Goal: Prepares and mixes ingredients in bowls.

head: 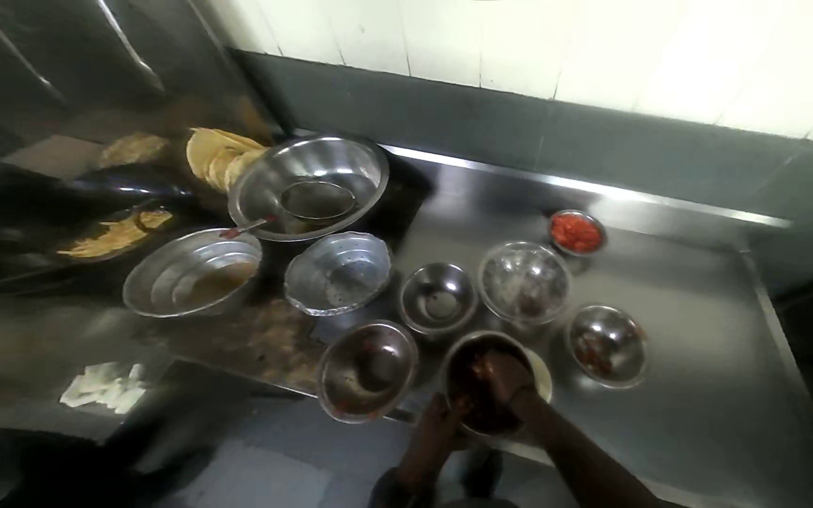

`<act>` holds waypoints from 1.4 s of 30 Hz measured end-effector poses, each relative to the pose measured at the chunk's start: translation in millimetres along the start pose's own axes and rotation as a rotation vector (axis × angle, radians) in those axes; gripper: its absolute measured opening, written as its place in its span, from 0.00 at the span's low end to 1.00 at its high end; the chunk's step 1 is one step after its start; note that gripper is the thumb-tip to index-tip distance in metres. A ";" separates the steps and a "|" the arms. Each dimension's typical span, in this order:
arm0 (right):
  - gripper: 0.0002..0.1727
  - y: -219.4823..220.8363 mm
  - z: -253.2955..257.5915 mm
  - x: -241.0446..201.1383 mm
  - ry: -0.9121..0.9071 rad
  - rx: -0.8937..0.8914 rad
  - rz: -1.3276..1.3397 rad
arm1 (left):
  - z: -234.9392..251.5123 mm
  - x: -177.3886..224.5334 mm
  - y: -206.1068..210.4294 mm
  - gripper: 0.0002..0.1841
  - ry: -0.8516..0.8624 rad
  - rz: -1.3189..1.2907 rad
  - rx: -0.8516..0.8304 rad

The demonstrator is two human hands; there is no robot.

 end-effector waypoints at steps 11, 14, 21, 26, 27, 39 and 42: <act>0.43 -5.3 -21.3 3.1 0.032 0.047 0.082 | 3.8 15.3 1.1 0.24 0.082 0.069 0.090; 0.38 -25.3 -21.2 0.6 -0.134 0.297 0.285 | 5.4 22.1 -0.9 0.26 0.101 0.172 0.100; 0.31 4.1 1.1 -10.0 -0.403 0.232 0.104 | 11.3 36.9 16.8 0.26 0.176 0.504 0.155; 0.46 -5.4 -3.5 24.2 -0.242 0.369 0.058 | 24.0 37.5 11.9 0.28 0.228 0.562 0.236; 0.51 -3.7 -2.7 30.9 -0.203 0.425 0.106 | 23.6 39.8 14.1 0.28 0.265 0.587 0.257; 0.36 9.2 2.8 56.8 -0.070 0.373 0.035 | 28.3 44.4 24.5 0.34 0.442 0.692 0.467; 0.38 2.0 -5.0 52.3 -0.061 0.412 0.147 | 29.5 50.7 20.8 0.36 0.478 0.702 0.503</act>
Point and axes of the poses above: each hand's wrist, its own z-axis towards the middle knuckle, its own y-axis out of the palm, x = y × z, the point moved 9 cm from there along z, towards the middle knuckle, and after that the axes turned 14 degrees about -y, right-handed, at the moved point
